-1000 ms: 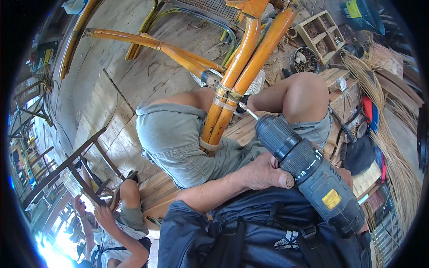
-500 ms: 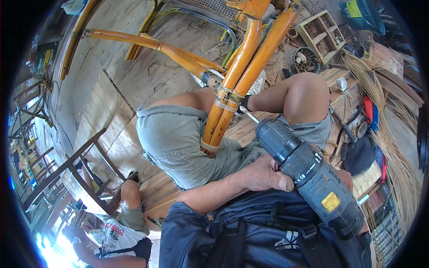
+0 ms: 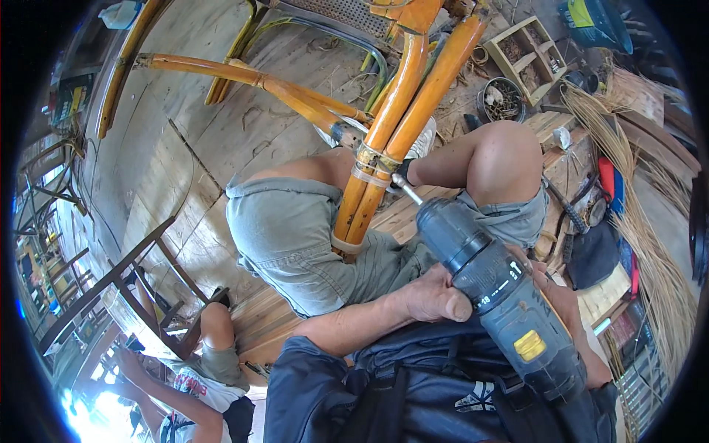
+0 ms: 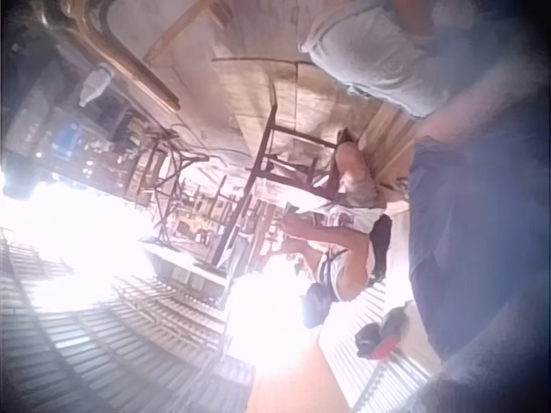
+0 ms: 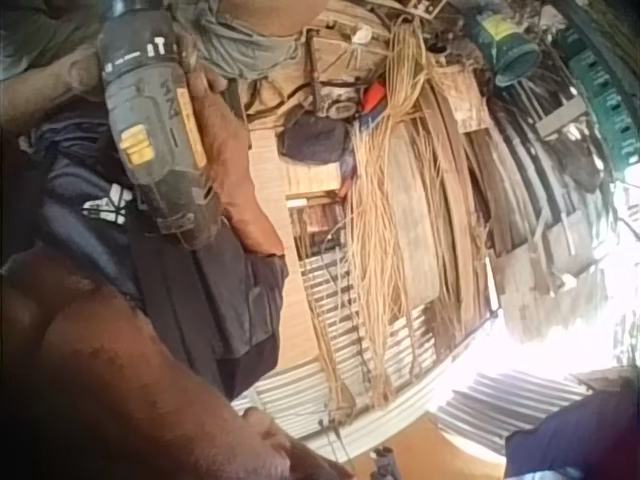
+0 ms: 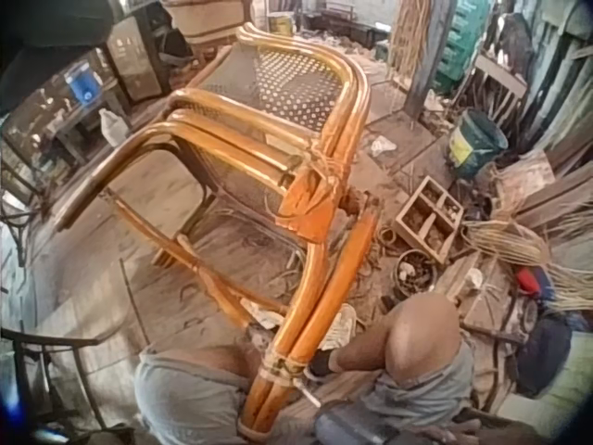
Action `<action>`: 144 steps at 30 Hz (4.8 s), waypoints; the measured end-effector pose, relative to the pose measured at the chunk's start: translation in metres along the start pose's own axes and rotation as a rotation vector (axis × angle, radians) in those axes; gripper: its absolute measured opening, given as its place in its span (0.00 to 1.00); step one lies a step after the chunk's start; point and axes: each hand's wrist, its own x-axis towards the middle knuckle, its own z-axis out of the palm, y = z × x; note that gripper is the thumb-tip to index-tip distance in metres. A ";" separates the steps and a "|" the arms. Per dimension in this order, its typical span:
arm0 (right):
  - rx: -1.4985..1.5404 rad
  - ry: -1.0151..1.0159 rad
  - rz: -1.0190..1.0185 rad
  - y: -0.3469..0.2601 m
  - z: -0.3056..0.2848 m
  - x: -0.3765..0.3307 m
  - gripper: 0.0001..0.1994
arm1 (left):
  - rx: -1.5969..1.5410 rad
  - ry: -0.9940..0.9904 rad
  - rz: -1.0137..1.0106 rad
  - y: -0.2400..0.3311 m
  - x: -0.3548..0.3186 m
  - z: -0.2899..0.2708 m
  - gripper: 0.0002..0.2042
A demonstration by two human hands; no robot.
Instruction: The person is repairing a rattan chair by hand. They wrap thin rattan strips around the chair's frame joints to secure them, then use a power drill to drive screws into the joints for reinforcement.
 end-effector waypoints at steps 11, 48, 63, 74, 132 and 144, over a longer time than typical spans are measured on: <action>-0.212 -0.068 0.058 0.010 -0.001 -0.004 0.30 | -0.025 0.030 0.006 -0.003 -0.005 0.000 0.47; 0.053 0.024 -0.019 -0.005 -0.002 0.004 0.30 | -0.043 0.063 -0.004 0.008 -0.006 -0.003 0.47; 0.084 -0.067 0.045 -0.012 -0.008 0.020 0.29 | -0.088 0.121 0.021 0.018 -0.002 -0.006 0.47; 0.095 -0.150 0.044 -0.021 -0.012 0.026 0.34 | -0.065 0.101 0.060 0.018 -0.001 -0.010 0.50; 0.141 -0.018 -0.012 -0.029 -0.002 0.034 0.25 | -0.108 0.134 0.141 0.015 -0.004 -0.012 0.50; -0.204 0.287 -0.334 0.047 -0.004 -0.009 0.26 | 0.313 0.183 0.225 -0.013 -0.001 0.028 0.46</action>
